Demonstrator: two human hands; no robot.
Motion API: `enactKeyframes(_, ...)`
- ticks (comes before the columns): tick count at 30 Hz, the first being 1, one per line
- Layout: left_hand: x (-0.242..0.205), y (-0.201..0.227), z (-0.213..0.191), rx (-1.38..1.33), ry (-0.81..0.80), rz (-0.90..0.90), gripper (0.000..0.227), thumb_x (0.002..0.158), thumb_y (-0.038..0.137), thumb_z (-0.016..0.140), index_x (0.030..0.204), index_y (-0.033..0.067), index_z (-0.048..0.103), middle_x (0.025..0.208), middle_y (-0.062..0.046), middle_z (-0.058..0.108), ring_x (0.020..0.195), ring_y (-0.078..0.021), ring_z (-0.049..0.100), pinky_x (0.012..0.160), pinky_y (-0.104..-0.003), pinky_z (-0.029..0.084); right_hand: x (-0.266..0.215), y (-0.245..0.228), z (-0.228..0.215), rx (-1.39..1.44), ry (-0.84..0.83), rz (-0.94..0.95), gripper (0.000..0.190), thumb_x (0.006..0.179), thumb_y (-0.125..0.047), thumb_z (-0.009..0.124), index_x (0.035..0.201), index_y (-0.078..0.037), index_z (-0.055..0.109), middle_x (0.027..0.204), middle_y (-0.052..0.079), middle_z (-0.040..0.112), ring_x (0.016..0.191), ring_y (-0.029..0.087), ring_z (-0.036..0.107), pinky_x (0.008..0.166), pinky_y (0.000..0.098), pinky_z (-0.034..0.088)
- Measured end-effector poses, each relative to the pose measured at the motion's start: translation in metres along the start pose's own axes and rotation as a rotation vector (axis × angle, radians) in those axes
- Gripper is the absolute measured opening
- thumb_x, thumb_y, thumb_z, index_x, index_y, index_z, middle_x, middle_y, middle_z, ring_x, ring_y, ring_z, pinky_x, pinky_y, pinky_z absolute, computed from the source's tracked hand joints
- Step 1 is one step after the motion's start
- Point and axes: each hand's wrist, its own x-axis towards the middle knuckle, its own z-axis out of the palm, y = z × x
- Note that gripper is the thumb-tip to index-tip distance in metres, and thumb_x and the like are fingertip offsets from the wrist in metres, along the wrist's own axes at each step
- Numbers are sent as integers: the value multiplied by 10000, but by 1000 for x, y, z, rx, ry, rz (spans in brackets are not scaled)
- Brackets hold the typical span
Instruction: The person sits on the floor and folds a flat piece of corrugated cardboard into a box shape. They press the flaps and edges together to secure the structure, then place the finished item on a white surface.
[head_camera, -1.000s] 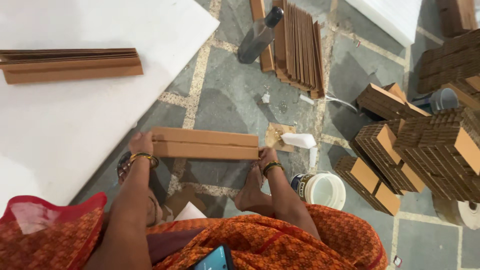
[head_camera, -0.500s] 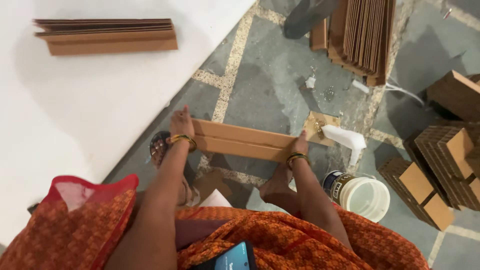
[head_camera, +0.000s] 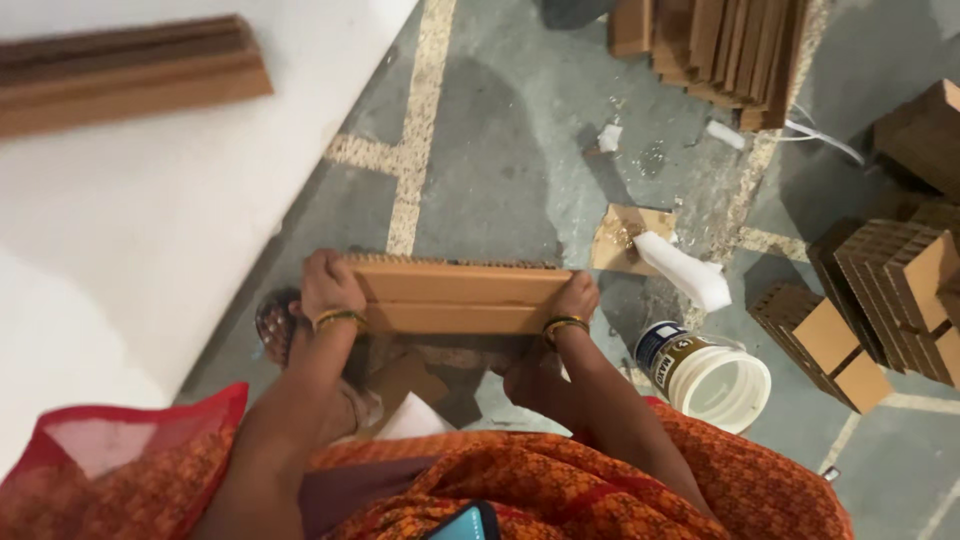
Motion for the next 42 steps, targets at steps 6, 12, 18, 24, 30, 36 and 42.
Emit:
enactKeyframes(6, 3, -9, 6, -45, 31, 69, 295, 998, 309, 482, 1044, 78, 661, 1110, -197, 648, 1055, -444, 607, 915, -535, 479, 0, -1, 0, 16, 36, -5, 580, 940, -412, 366, 1035, 37, 721, 1048, 335, 677, 997, 519, 615, 910, 548, 444)
enactKeyframes(12, 6, -17, 13, -59, -37, -20, 321, 1026, 321, 485, 1114, 69, 663, 1185, -219, 658, 1134, -446, 596, 993, -536, 470, 8, 9, 1, 152, 0, -106, 505, 950, -382, 430, 1080, 10, 719, 1082, 275, 695, 1035, 468, 637, 937, 495, 463)
enactKeyframes(18, 2, 18, -26, 665, 127, 254, 1055, 873, 615, 628, 1618, -45, 281, 1622, -317, 305, 1468, -480, 301, 1172, -604, 233, -30, -47, -46, -334, 29, -734, 833, 866, -540, 667, 1469, -11, 443, 1504, 220, 479, 1429, 382, 393, 1179, 535, 240)
enactKeyframes(24, -18, 57, -77, 874, -633, 1224, 1294, 661, 615, 803, 1659, 117, 145, 1620, -217, 265, 1424, -375, 305, 1065, -566, 285, -76, -112, -78, -881, -523, -1301, 1231, 613, -576, 820, 1526, 12, 239, 1550, 210, 332, 1438, 387, 275, 1183, 573, 147)
enactKeyframes(30, -8, 51, -72, 773, -614, 1310, 1283, 639, 562, 855, 1599, 62, 167, 1517, -256, 338, 1351, -392, 335, 1062, -562, 256, -65, -107, -67, -784, -559, -1286, 1042, 709, -445, 767, 1504, 17, 277, 1457, 228, 407, 1362, 416, 357, 1112, 589, 215)
enactKeyframes(36, -8, 49, -70, 759, -672, 1282, 1280, 682, 509, 866, 1618, 28, 135, 1525, -286, 278, 1361, -419, 297, 1074, -603, 204, -48, -96, -49, -767, -101, -1663, 684, 841, -199, 494, 1470, 37, 366, 1406, 229, 456, 1290, 378, 448, 1043, 587, 309)
enactKeyframes(42, -7, 34, -52, 832, -696, 1279, 1281, 717, 585, 802, 1650, 46, 110, 1476, -264, 325, 1306, -384, 336, 1028, -526, 267, -52, -85, -59, -633, -372, -1564, 980, 755, -431, 736, 1503, 33, 305, 1458, 249, 414, 1336, 442, 385, 1076, 637, 244)
